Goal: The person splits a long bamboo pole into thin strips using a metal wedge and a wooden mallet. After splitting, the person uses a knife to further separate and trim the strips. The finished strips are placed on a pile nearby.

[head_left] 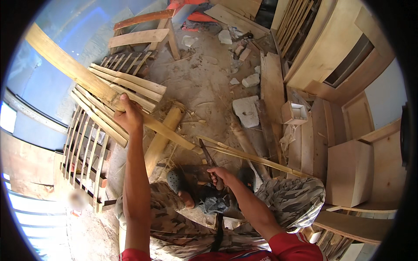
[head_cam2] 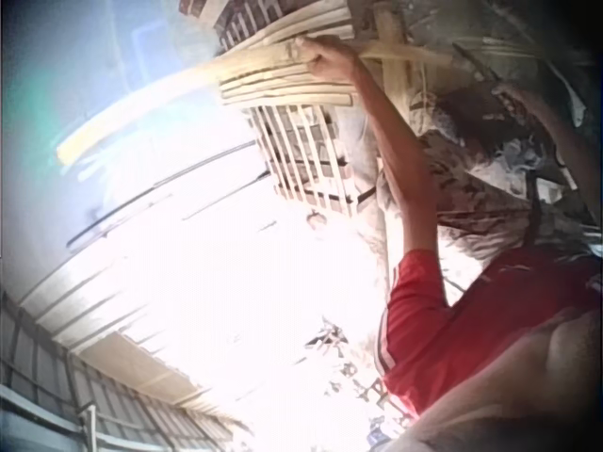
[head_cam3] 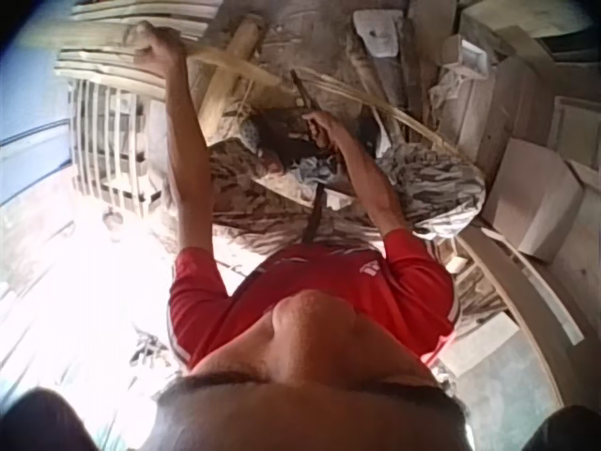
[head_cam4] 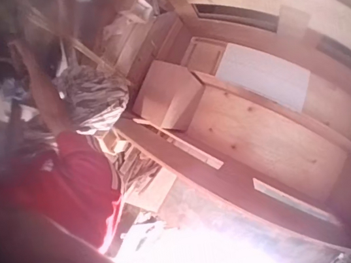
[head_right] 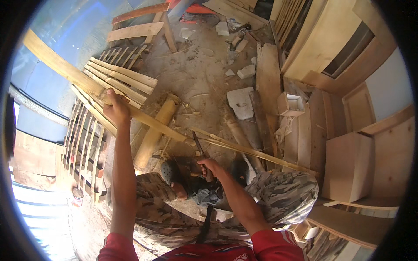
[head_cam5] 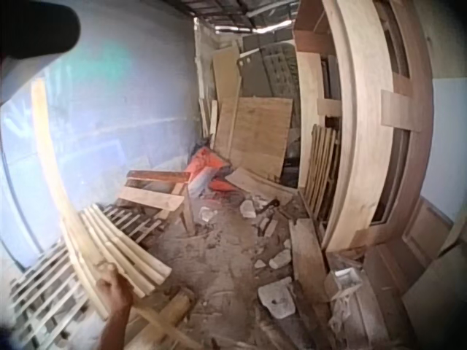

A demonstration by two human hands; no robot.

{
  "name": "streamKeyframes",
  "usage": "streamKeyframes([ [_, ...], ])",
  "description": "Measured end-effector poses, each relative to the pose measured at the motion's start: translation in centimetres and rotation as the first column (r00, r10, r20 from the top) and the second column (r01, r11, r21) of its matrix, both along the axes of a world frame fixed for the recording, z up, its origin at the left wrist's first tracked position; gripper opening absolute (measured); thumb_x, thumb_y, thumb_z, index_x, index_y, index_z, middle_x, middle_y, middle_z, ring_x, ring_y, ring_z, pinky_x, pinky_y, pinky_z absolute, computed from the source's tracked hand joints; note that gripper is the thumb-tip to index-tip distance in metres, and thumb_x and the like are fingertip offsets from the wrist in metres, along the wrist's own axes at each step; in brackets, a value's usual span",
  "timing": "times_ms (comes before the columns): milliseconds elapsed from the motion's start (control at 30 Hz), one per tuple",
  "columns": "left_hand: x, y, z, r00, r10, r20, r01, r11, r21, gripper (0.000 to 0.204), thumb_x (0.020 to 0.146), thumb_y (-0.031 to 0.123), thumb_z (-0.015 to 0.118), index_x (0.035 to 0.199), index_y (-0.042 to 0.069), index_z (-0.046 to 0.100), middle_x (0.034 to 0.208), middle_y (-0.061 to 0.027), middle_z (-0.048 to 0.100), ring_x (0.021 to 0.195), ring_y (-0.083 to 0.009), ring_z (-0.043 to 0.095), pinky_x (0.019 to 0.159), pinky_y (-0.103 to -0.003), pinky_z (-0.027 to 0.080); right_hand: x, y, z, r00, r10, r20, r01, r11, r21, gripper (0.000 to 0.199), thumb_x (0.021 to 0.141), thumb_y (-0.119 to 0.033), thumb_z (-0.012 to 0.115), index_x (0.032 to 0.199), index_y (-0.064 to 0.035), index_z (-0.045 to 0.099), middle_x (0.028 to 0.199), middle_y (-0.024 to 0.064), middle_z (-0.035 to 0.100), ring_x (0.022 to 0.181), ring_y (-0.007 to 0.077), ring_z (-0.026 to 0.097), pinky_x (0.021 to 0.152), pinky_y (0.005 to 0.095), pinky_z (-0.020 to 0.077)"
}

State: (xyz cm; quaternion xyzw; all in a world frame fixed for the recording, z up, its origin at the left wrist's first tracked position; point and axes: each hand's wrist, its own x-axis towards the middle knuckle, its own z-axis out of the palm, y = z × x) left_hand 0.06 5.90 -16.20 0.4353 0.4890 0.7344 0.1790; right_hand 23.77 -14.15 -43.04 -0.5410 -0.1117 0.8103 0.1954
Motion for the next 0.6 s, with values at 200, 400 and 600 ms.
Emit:
streamKeyframes([
  [200, -0.2, 0.8, -0.4, 0.999, 0.05, -0.022, -0.049, 0.998, 0.042, 0.049, 0.096, 0.036, 0.061, 0.06, 0.003, 0.058, 0.052, -0.0052, 0.056, 0.048, -0.0127, 0.053, 0.048, -0.027, 0.043, -2.0, 2.8, 4.3, 0.701, 0.133, 0.701, -0.567, 0.7, 0.434, 0.033, 0.088, -0.031, 0.065, 0.081, 0.0011, 0.063, 0.061, 0.0147, 0.058, 0.06, 0.0297, 0.062, 0.057, 0.0441, 0.0495],
  [400, -0.5, 1.1, -1.1, 0.998, 0.035, -0.051, -0.033, 0.999, 0.042, 0.048, 0.096, 0.036, 0.06, 0.062, 0.002, 0.058, 0.053, -0.006, 0.057, 0.049, -0.0131, 0.055, 0.048, -0.027, 0.043, -4.2, 2.5, 2.7, 0.788, -0.33, 0.52, -0.282, 0.558, 0.781, 0.039, 0.087, -0.036, 0.065, 0.083, 0.0023, 0.064, 0.063, 0.0195, 0.059, 0.061, 0.037, 0.061, 0.06, 0.0468, 0.049],
  [600, 0.6, 0.4, -0.8, 0.999, -0.008, -0.034, 0.008, 1.0, 0.013, 0.05, 0.096, 0.038, 0.06, 0.061, 0.003, 0.057, 0.052, -0.0062, 0.056, 0.048, -0.0136, 0.055, 0.048, -0.027, 0.043, -0.6, -0.9, -6.3, 0.788, 0.32, 0.527, -0.403, 0.914, 0.047, 0.033, 0.089, -0.026, 0.062, 0.066, -0.003, 0.054, 0.06, 0.0128, 0.054, 0.052, 0.0237, 0.053, 0.053, 0.0424, 0.0444],
])
